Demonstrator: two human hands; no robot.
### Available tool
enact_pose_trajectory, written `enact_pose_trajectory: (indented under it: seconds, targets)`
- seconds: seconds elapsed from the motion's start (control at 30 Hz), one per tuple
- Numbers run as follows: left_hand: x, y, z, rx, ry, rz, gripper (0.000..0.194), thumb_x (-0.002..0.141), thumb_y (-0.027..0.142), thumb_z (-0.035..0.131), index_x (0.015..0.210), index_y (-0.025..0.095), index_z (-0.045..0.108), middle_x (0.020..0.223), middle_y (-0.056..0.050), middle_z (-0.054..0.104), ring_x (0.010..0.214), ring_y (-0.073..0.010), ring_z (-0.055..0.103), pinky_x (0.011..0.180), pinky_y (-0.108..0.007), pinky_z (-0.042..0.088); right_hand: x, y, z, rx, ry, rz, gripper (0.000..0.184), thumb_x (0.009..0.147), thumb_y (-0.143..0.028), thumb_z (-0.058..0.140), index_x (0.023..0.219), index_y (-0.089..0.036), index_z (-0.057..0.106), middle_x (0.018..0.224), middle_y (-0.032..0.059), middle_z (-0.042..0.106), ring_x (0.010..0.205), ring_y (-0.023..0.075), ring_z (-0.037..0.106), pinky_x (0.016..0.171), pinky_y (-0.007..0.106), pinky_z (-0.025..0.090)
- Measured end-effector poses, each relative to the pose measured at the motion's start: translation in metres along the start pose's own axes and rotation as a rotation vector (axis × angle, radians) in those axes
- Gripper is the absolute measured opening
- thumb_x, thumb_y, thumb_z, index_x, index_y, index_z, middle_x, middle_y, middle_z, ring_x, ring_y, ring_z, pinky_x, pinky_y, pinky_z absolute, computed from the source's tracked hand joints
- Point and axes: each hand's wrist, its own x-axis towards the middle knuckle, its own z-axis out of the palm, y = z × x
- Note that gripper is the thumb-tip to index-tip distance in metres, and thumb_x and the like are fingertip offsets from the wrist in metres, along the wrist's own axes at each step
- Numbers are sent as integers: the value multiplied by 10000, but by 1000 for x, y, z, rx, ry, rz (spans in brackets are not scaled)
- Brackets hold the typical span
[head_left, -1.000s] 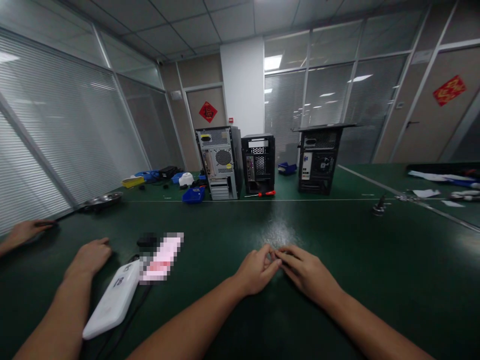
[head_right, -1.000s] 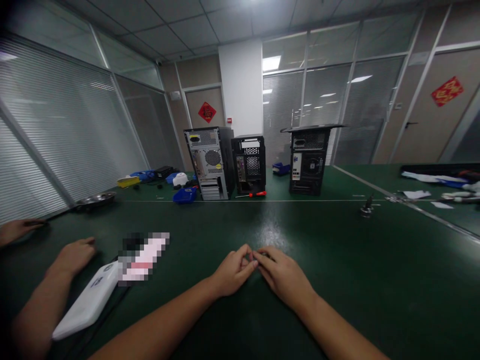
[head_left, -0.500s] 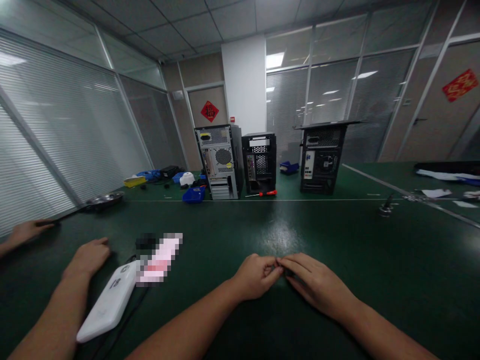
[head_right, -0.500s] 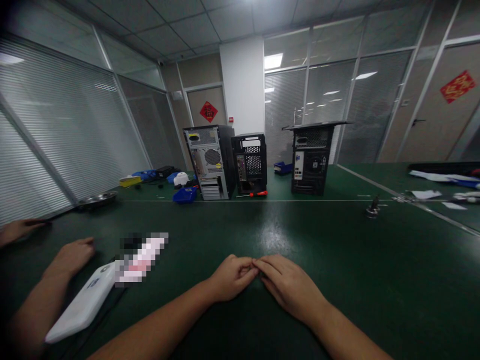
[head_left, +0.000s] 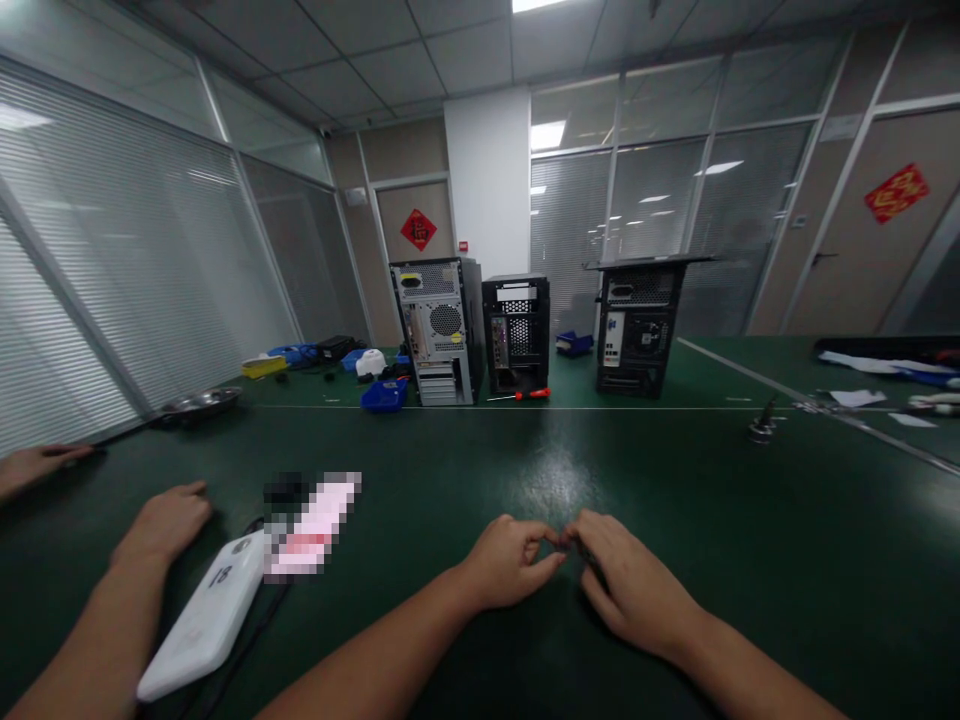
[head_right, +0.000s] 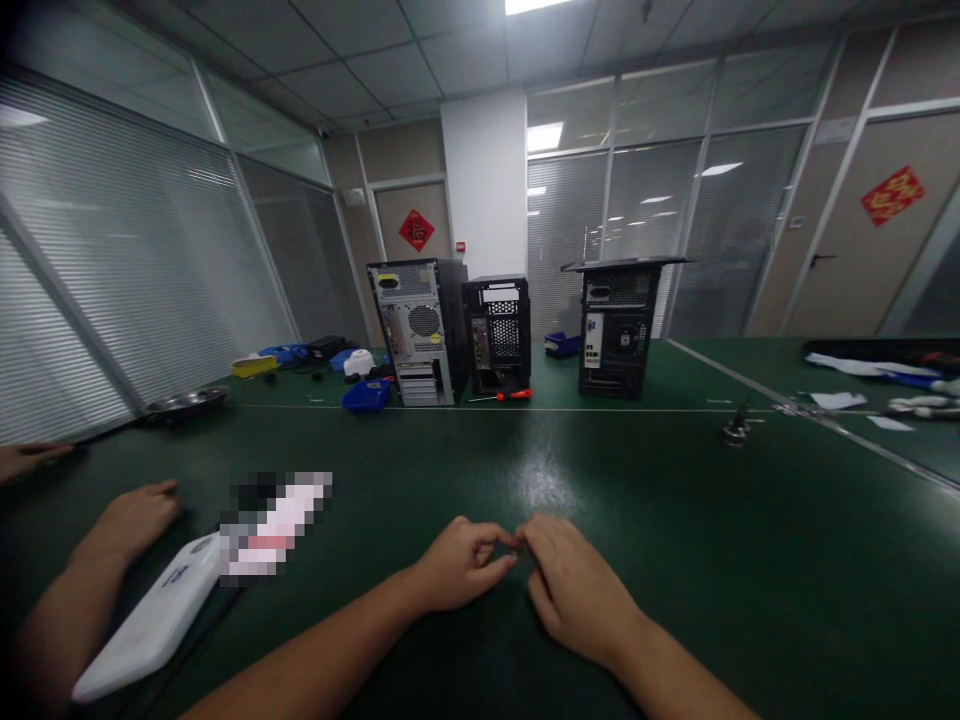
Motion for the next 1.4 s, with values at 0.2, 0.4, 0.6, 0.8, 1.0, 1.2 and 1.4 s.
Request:
enact_pose_trajectory:
  seconds: [0.2, 0.4, 0.6, 0.8, 1.0, 1.2, 1.4]
  targets:
    - [-1, -2, -1, 20, -49, 34, 314, 906, 399, 589, 754, 164, 730, 490, 63, 347, 464, -76, 354, 524, -213, 282, 4, -5, 10, 8, -51, -10, 112, 923, -239, 507, 1009, -175, 541, 951, 37, 534, 860, 135, 475, 758, 275, 378]
    - [-1, -1, -3, 28, -62, 62, 418, 949, 433, 523, 726, 142, 725, 497, 55, 320, 466, -75, 301, 498, -226, 247, 6, 1, 12, 37, -66, 42, 142, 966, -289, 464, 984, -177, 549, 938, 32, 539, 850, 132, 471, 752, 274, 362]
    - [0, -1, -3, 44, -50, 33, 483, 974, 447, 457, 719, 130, 716, 506, 48, 330, 480, -80, 299, 505, -227, 247, 4, 7, 0, 69, -83, 126, 263, 997, -370, 371, 1019, -198, 568, 992, 43, 546, 905, 132, 487, 824, 288, 388]
    - [-1, 0, -2, 23, -47, 24, 420, 968, 425, 462, 873, 154, 768, 487, 47, 364, 466, -88, 362, 526, -222, 284, -12, 90, -35, 88, -16, 414, 452, 996, -486, 240, 1007, -178, 570, 1003, 73, 566, 891, 139, 535, 824, 291, 434]
    - [-1, 0, -3, 3, -48, 3, 394, 960, 401, 455, 923, 169, 772, 472, 47, 378, 457, -94, 390, 524, -217, 292, -56, 189, -71, 59, 93, 794, 447, 913, -459, 269, 984, -139, 573, 955, 137, 598, 830, 203, 585, 742, 336, 454]
    - [2, 1, -4, -25, -57, 2, 394, 965, 377, 443, 913, 162, 769, 488, 42, 411, 467, -95, 403, 530, -214, 303, -79, 223, -70, 152, 130, 878, 463, 899, -483, 281, 1045, -151, 568, 1028, 158, 602, 899, 205, 586, 791, 324, 446]
    - [3, 1, -3, -33, -59, -5, 399, 969, 381, 441, 895, 159, 764, 494, 48, 389, 460, -92, 384, 536, -220, 302, -81, 220, -73, 168, 184, 896, 538, 908, -550, 301, 1150, -141, 555, 1138, 162, 575, 961, 203, 564, 818, 312, 426]
